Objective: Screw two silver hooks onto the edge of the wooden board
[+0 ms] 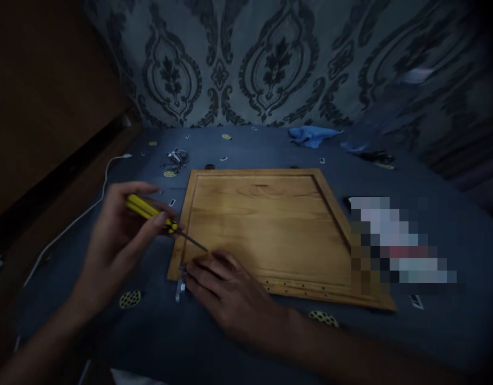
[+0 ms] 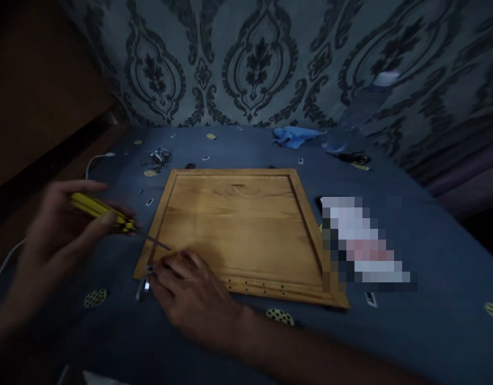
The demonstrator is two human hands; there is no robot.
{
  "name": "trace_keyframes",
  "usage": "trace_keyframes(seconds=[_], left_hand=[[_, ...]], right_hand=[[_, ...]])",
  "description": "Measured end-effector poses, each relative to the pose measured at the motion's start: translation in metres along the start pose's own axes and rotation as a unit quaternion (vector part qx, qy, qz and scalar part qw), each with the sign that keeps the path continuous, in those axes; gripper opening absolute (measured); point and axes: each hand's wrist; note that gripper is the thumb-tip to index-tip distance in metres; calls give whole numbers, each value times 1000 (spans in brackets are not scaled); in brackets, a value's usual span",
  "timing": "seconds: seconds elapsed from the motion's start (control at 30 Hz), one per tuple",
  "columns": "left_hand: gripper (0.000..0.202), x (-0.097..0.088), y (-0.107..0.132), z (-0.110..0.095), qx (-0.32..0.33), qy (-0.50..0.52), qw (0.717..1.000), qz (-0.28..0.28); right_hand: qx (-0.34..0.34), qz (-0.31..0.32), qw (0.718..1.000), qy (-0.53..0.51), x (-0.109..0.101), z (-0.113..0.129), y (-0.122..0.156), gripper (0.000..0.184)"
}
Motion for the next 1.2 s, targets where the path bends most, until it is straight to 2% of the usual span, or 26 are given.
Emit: trace_keyframes(seconds=[0.03, 0.17, 0.3, 0.43, 0.53, 0.6, 0.7, 0.77, 0.83, 0.93, 1.07, 1.2], left_hand=[[29, 5, -7, 7, -29, 37, 998, 29], [51, 25, -38, 48, -138, 176, 970, 100], [49, 41, -63, 82, -164, 177, 961, 134], [48, 44, -72, 94, -173, 140, 959, 175], [47, 29, -74, 95, -168, 70, 964, 195], [39, 8, -78, 97, -161, -5, 968, 190], [26, -34, -93, 105, -141, -149, 969, 137], [27, -61, -107, 112, -127, -237, 959, 92], [30, -78, -120, 121, -115, -306, 942, 72], [31, -83, -132, 133, -89, -387, 914, 87], [27, -71, -138, 145, -55, -464, 875, 130], [23, -65, -141, 152, -37, -517, 842, 151]], right_hand=[[0, -2, 1000, 2, 1, 0, 0, 29], [4, -1, 1000, 13, 6, 0, 2, 30], [7, -21, 1000, 18, 13, 0, 3, 30], [0, -43, 999, 27, 18, -2, 4, 29], [-5, -58, 997, 45, 22, -5, 5, 29], [-8, -74, 996, 49, 24, -6, 5, 30], [-10, -94, 994, 51, 26, -7, 4, 30], [-9, -111, 992, 54, 28, -8, 2, 30], [-5, -131, 990, 58, 30, -9, 1, 32], [-8, -145, 987, 67, 34, -12, 1, 31], [-18, -123, 987, 101, 43, -16, 6, 25], [-12, -106, 988, 116, 50, -18, 11, 23]])
Point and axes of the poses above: each hand's wrist, its own y-axis away from the middle knuckle, its own x-axis out of the palm, z = x × y, and after that the axes turned 14 degrees about z, right-handed
